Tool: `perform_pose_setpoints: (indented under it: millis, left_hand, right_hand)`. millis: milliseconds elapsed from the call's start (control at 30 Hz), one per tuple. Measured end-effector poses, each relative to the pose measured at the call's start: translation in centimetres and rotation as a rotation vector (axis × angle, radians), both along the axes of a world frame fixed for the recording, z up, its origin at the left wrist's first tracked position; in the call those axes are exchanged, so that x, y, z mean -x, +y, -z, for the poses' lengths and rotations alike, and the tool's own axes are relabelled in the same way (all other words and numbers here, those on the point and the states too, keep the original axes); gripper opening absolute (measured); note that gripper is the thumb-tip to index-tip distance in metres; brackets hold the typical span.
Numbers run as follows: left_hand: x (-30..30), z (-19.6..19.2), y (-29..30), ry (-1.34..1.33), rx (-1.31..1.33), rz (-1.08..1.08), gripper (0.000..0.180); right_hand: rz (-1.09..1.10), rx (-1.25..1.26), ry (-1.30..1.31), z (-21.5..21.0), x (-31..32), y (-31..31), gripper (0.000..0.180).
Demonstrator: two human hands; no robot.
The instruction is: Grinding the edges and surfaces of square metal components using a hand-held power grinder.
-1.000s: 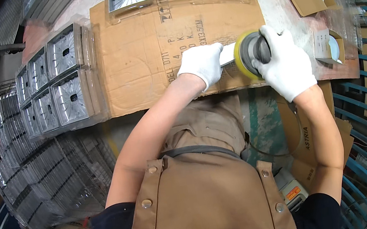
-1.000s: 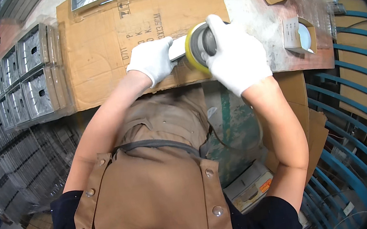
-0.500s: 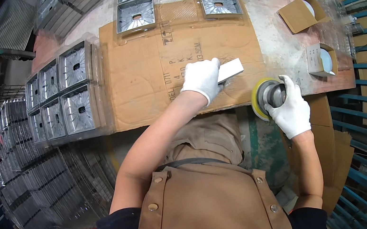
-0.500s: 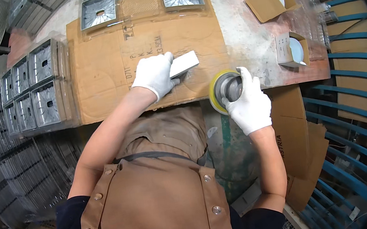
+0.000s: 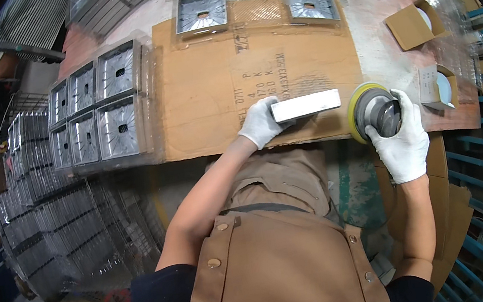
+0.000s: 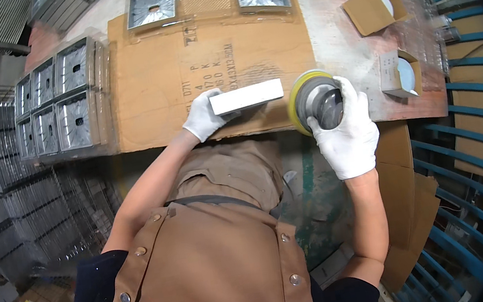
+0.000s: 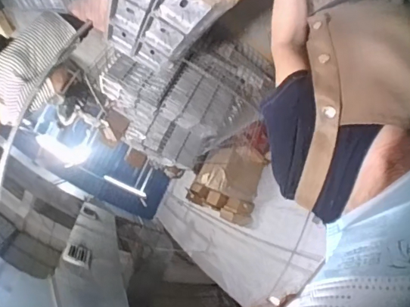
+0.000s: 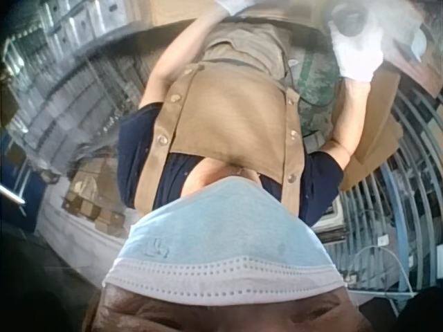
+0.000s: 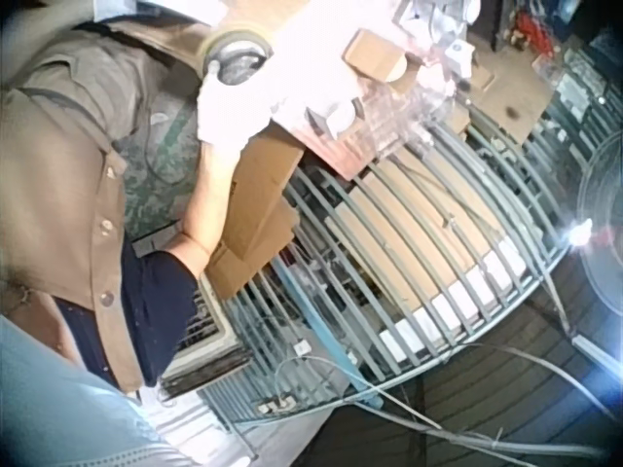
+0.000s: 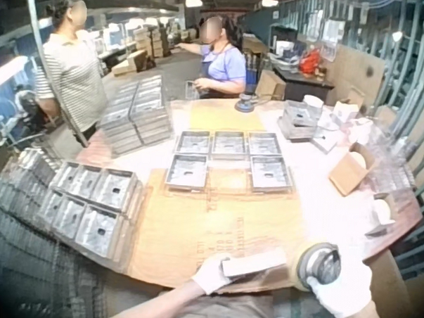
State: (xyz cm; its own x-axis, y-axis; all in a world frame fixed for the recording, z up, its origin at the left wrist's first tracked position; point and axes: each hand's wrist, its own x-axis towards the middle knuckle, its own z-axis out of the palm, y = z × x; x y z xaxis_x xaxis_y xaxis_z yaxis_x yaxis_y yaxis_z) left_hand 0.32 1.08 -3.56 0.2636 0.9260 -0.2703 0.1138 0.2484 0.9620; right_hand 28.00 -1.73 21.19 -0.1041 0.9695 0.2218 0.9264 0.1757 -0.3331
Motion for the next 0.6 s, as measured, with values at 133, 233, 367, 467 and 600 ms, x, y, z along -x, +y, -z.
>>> perform_pose_setpoints:
  millis: [133, 233, 367, 467, 600]
  left_hand:
    - [-1.0, -5.1, 0.1, 0.334, -0.157, 0.021, 0.037]
    - [-1.2, -4.8, 0.9, 0.232, -0.161, -0.041, 0.04]
    - [-0.7, -5.4, 1.6, 0.266, -0.218, -0.029, 0.03]
    - [-0.9, -0.4, 0.3, 0.098, -0.321, 0.015, 0.028]
    - [-1.9, -3.3, 0.4, 0.292, -0.319, 0.115, 0.027]
  right_hand:
    - [-0.132, 0.108, -0.016, -0.8, 3.8, 1.5, 0.076]
    - [-0.21, 0.187, -0.114, -0.6, 6.2, 3.6, 0.064]
    - [-0.302, 0.365, -0.195, -2.0, 10.2, 4.8, 0.055]
    - [-0.529, 0.291, -0.293, -2.0, 13.7, 4.3, 0.053]
    - [-0.333, 0.454, -0.17, -2.7, 11.9, 5.1, 0.047]
